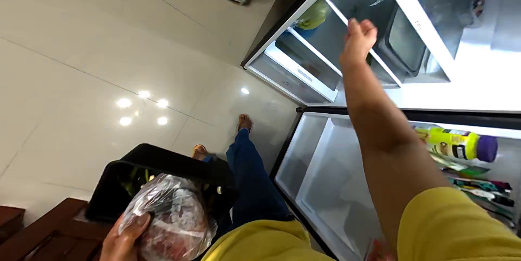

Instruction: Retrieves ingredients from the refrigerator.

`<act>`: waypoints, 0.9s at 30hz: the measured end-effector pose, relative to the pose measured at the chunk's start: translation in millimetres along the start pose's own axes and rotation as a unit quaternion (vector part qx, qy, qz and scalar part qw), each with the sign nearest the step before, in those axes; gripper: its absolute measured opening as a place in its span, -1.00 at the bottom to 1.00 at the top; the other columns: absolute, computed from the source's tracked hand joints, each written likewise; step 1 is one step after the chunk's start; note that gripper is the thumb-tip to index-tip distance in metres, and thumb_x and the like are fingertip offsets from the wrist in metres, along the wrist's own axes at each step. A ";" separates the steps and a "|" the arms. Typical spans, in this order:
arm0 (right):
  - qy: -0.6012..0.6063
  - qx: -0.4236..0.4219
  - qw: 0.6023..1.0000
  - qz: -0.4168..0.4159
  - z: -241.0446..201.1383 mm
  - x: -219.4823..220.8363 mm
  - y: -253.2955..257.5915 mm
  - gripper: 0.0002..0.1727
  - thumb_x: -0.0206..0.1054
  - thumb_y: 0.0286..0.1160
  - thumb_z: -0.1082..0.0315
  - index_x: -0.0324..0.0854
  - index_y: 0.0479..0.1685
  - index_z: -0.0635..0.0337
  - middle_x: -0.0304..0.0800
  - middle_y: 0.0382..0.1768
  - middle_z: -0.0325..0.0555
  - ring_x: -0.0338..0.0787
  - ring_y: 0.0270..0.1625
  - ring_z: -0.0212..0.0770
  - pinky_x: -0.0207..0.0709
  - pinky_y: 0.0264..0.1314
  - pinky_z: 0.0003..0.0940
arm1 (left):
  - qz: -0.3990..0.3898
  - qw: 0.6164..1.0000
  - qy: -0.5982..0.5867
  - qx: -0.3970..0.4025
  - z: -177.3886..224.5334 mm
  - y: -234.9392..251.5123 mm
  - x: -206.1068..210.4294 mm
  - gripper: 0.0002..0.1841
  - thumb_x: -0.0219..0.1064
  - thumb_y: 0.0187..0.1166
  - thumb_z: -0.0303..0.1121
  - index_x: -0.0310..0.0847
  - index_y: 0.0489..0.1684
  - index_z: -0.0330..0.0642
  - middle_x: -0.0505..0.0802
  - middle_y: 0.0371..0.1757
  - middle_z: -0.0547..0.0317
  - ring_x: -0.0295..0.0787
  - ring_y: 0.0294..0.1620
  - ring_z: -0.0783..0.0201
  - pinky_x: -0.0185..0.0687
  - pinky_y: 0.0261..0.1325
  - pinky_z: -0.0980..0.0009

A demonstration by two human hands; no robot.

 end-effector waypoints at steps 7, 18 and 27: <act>-0.162 0.046 0.985 0.044 3.1 40.4 154.7 0.01 0.54 0.42 0.00 0.11 0.79 0.30 0.37 0.67 0.14 0.35 0.74 -0.11 0.28 0.75 -0.19 | -0.014 0.999 -0.030 -0.005 -30.6 29.9 57.2 -0.78 0.29 0.54 -0.29 0.72 0.05 0.20 0.95 -0.14 0.50 0.88 -0.11 0.55 0.82 0.03 0.50; -0.066 -0.038 0.996 0.050 50.3 -55.5 156.0 -0.58 0.36 0.56 0.41 0.53 0.37 0.33 0.74 0.12 0.02 0.76 0.08 -0.22 0.70 0.09 -0.27 | -0.031 0.998 -0.043 -0.016 -26.8 54.0 92.3 -0.77 0.32 0.49 -0.30 0.72 0.04 0.19 0.95 -0.15 0.48 0.89 -0.13 0.53 0.84 0.00 0.48; -0.078 -0.026 0.997 -0.004 27.8 -44.6 103.1 0.30 0.65 0.22 0.01 -0.25 0.84 0.33 0.25 0.69 0.23 0.43 0.66 -0.09 0.48 0.62 -0.19 | -0.040 0.999 -0.037 0.006 -0.9 58.8 84.4 -0.74 0.33 0.49 -0.30 0.61 0.12 0.10 0.93 -0.07 0.44 0.87 0.01 0.47 0.79 0.20 0.41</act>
Point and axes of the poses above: each hand's wrist, its own y-axis towards the middle knuckle, its own x-axis out of the palm, z = x × y, the point moved 9 cm from there along y, towards the middle knuckle
